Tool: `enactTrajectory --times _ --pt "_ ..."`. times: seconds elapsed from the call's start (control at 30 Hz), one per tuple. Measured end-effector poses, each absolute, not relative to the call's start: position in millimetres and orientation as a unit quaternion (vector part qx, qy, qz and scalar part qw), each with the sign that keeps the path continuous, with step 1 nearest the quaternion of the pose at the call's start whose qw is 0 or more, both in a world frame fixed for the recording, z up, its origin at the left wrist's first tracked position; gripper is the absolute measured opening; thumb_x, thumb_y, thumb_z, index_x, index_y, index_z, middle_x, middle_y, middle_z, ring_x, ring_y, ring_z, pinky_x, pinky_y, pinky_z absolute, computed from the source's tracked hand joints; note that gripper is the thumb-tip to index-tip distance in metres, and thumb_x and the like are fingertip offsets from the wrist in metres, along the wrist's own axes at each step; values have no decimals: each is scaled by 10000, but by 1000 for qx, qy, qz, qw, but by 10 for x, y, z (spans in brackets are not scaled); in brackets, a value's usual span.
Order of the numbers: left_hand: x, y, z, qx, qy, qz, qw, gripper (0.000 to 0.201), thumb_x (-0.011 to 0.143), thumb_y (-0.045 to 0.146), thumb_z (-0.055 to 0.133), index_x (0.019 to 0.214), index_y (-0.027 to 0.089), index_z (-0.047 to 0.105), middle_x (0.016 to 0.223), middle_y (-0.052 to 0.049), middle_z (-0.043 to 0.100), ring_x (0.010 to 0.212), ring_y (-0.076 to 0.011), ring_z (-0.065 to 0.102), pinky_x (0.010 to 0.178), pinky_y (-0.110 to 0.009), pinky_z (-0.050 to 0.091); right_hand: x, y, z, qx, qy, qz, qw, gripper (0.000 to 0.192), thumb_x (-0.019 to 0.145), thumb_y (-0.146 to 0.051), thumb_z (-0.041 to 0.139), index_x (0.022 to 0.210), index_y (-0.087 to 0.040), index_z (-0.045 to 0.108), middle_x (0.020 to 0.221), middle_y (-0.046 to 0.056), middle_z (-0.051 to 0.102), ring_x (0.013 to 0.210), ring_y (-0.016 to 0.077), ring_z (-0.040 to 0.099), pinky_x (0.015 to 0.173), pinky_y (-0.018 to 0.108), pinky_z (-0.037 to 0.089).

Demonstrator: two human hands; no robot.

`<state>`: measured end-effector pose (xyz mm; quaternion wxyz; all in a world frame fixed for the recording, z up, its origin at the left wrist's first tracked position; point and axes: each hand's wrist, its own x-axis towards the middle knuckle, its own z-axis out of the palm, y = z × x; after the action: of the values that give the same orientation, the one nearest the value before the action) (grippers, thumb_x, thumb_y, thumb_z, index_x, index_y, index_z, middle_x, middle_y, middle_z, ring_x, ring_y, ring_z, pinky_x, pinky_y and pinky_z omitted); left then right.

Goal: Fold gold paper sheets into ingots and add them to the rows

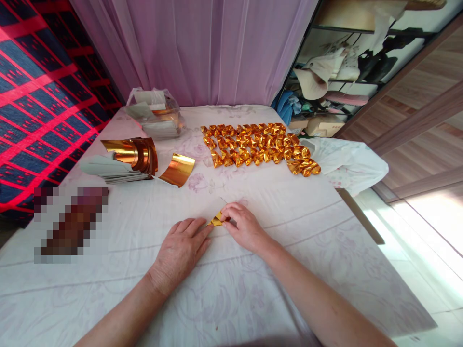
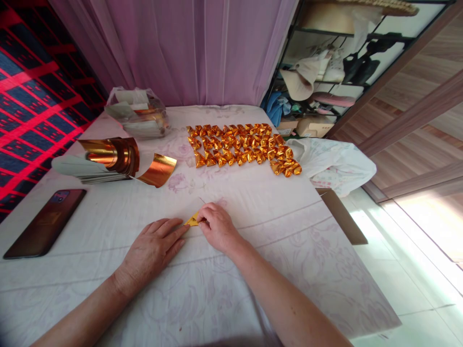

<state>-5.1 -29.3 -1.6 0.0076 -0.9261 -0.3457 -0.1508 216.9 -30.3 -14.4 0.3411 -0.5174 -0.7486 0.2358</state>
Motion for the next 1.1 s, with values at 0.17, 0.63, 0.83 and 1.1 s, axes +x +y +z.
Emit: enactTrajectory --times 0.17,0.63,0.83,1.1 --pt "-98 -272 -58 -928 -335 -164 -3 332 1020 301 428 1206 182 675 1194 -95 687 1065 -250 620 907 -426 539 2168 -300 -158 -514 -748 238 346 244 758 28 573 832 -204 599 969 41 629 929 171 611 862 331 487" --pt "-141 -245 -101 -926 -330 -184 -6 331 1021 256 416 1205 154 671 1223 -81 703 1093 -226 645 962 -412 551 2188 -291 -141 -515 -740 261 345 296 737 57 536 854 -205 609 989 33 629 913 150 614 857 317 510" --pt "-114 -236 -102 -924 -339 -178 -9 316 1016 255 426 1203 149 657 1212 -84 704 1087 -230 643 959 -417 538 2243 -286 -113 -495 -745 283 346 383 666 89 477 870 -202 618 1003 33 647 966 158 627 906 337 506" --pt "-26 -262 -37 -916 -370 -154 7 287 990 263 456 1195 164 631 1144 -99 709 1015 -242 650 875 -406 540 2327 -257 -181 -483 -694 327 423 381 640 55 438 827 -206 644 1038 45 686 1013 166 646 865 325 507"
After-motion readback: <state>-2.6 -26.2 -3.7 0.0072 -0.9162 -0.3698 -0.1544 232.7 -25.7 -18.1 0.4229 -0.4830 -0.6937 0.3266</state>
